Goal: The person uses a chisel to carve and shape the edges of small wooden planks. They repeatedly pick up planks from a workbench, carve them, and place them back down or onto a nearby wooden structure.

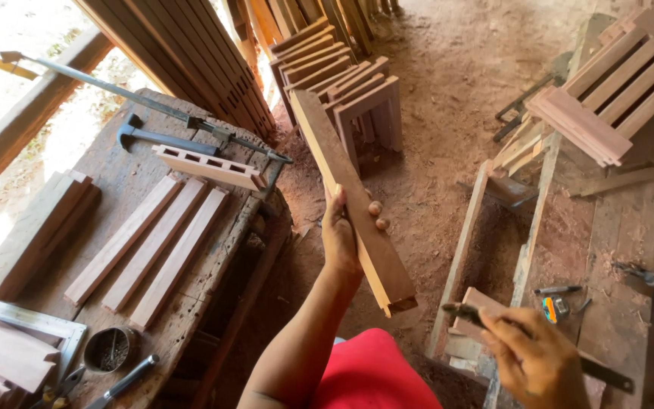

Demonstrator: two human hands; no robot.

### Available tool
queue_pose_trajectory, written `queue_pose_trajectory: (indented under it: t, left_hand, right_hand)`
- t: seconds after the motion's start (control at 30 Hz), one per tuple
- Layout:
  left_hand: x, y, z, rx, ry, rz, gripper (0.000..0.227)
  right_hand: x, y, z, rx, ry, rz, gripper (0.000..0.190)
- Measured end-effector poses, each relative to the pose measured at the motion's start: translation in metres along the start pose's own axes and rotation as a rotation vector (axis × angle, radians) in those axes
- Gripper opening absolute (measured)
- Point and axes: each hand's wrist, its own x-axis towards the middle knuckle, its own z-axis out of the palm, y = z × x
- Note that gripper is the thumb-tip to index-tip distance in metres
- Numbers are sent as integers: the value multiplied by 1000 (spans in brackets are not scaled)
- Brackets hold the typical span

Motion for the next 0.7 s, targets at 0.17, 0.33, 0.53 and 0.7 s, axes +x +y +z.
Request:
queue_pose_trajectory:
  t: [0.17, 0.33, 0.53, 0.7]
  left_hand:
    - [4, -11, -10, 8, -2, -88, 39]
    - [2, -8, -9, -42, -51, 27, 38]
    - [4, -9, -23, -87, -221, 89, 44]
    - [6, -1, -29, -175, -215, 55, 45]
  right_hand:
    - [14, -44, 15, 109, 89, -76, 32]
    - [15, -46, 14, 38, -29, -29, 37]
    - [17, -38, 8, -28, -106, 44, 32]
    - [5, -19, 15, -27, 79, -7, 26]
